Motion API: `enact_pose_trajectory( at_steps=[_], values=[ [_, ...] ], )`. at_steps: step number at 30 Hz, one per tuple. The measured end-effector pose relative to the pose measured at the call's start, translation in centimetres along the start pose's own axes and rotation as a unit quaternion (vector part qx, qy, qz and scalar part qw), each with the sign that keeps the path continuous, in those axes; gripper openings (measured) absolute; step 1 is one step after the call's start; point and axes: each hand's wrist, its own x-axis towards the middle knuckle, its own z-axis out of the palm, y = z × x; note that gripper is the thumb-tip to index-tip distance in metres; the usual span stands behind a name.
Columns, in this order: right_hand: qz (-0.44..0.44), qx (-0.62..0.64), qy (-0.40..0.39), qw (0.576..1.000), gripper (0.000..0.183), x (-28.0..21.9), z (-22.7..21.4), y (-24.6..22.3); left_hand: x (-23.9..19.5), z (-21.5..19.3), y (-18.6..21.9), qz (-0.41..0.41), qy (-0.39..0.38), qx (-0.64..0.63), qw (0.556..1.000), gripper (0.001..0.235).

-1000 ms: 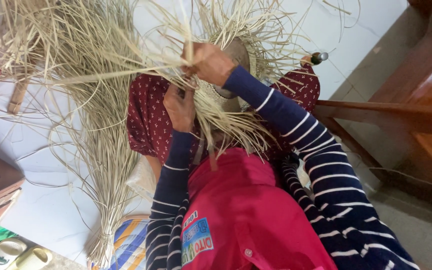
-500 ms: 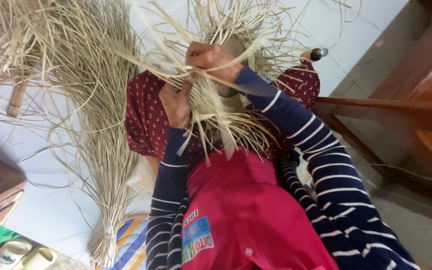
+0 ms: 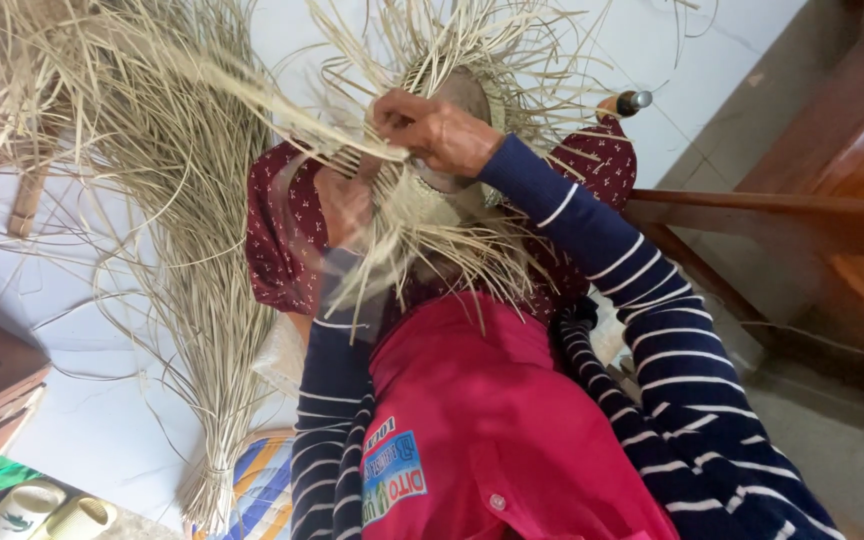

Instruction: The person sits on the floor and weaves dried straw strands into a circular base, repeatedly pulling and tucking fibers to build up the structure. The hands work continuously to interlace the straw, forming a tight woven pattern.

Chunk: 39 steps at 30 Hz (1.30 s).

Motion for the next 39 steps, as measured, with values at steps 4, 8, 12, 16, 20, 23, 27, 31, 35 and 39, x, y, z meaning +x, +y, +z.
enact_pose_trajectory(
  at_steps=[4, 8, 12, 16, 20, 23, 27, 31, 35, 39],
  values=[
    [-0.012, -0.076, 0.046, 0.996, 0.008, 0.7, 1.0, 1.2, -0.4, 0.6, 0.3, 0.036, 0.016, 0.045, 0.998, 0.052],
    [0.095, -0.027, 0.003, 0.995, 0.014, 2.8, 0.1, 0.6, -0.6, 0.6, -2.2, 0.240, 0.100, 0.181, 0.948, 0.040],
    [0.168, -0.073, -0.134, 0.974, 0.018, 2.1, -0.8, -0.4, -0.7, 1.2, 2.4, 0.008, 0.051, 0.090, 0.995, 0.018],
    [-0.056, 0.100, 0.094, 0.989, 0.015, -0.3, 3.0, 2.8, 0.5, 0.7, 1.0, -0.073, 0.001, 0.030, 0.997, 0.032],
    [-0.044, -0.034, 0.068, 0.996, 0.006, 0.0, -0.8, 0.0, 0.5, 0.4, -0.5, -0.008, 0.002, 0.049, 0.999, 0.049],
    [0.056, -0.205, 0.082, 0.974, 0.009, 1.6, 1.6, 0.7, -0.9, 1.4, 1.6, 0.072, 0.003, 0.105, 0.992, 0.028],
    [0.212, -0.041, -0.050, 0.975, 0.009, 3.1, -0.3, -0.1, 0.9, 1.2, -1.8, 0.074, -0.031, 0.001, 0.997, 0.016],
    [0.143, -0.081, -0.086, 0.983, 0.007, 1.3, -1.6, -0.6, 1.4, 1.6, -2.9, 0.119, -0.082, -0.221, 0.965, 0.022],
    [-0.052, -0.041, 0.049, 0.997, 0.009, -1.0, -1.2, -0.8, 1.7, 0.0, -3.1, -0.146, -0.113, -0.060, 0.981, 0.056],
    [-0.014, 0.013, 0.018, 1.000, 0.025, -0.7, -1.3, -1.0, 3.5, 0.0, -4.5, 0.085, -0.053, 0.155, 0.983, 0.026]
  ],
)
